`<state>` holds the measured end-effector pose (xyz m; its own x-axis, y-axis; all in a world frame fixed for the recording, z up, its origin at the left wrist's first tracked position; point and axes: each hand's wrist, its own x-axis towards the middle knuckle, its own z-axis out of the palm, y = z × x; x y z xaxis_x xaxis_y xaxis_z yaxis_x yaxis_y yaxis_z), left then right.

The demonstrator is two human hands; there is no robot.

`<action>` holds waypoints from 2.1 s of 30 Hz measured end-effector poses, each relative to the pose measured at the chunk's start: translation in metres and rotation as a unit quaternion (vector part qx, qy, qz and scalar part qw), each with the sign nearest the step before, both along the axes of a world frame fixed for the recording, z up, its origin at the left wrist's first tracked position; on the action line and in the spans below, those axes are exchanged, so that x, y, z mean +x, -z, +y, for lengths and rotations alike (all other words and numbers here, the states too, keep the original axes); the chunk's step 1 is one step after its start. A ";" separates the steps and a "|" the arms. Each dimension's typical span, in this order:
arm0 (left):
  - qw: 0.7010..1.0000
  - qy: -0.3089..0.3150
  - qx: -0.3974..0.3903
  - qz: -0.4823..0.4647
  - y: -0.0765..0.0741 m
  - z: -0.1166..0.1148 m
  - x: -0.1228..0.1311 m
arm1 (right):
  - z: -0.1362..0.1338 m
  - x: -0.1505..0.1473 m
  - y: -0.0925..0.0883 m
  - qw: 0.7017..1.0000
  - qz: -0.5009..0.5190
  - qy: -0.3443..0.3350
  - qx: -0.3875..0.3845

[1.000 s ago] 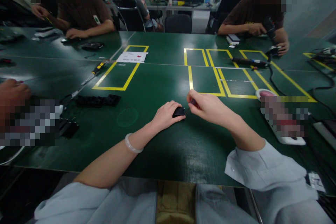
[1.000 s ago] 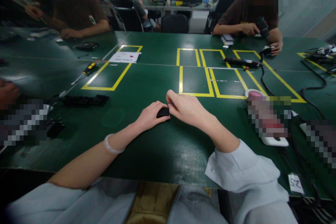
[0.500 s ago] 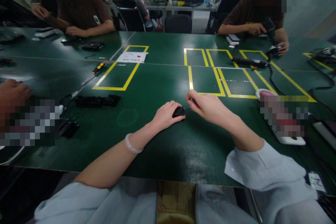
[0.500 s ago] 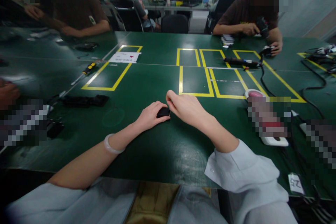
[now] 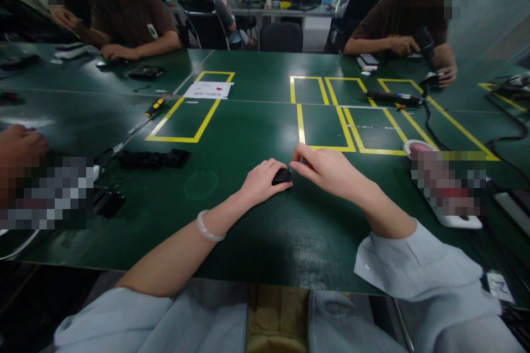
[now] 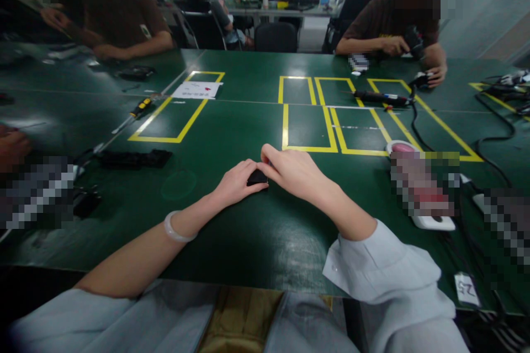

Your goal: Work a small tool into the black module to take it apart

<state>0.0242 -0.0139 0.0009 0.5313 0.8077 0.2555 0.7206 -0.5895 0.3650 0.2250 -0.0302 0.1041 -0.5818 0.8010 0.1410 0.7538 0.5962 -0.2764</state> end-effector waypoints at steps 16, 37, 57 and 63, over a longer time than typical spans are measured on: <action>1.000 0.008 -0.010 -0.012 -0.001 -0.001 0.000 | -0.001 0.000 0.002 1.000 0.010 -0.010 -0.007; 1.000 0.004 -0.011 -0.007 -0.001 0.000 0.000 | -0.001 0.000 0.000 1.000 0.001 0.003 0.003; 1.000 0.003 -0.018 -0.007 -0.002 -0.001 -0.001 | 0.000 0.001 0.001 1.000 -0.002 -0.003 -0.001; 1.000 0.004 -0.013 -0.003 -0.003 -0.001 -0.001 | -0.002 0.001 -0.002 1.000 0.013 -0.009 -0.015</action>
<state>0.0235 -0.0151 0.0041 0.5363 0.8098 0.2380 0.7139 -0.5856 0.3839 0.2257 -0.0320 0.1060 -0.5918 0.7952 0.1321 0.7357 0.5998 -0.3145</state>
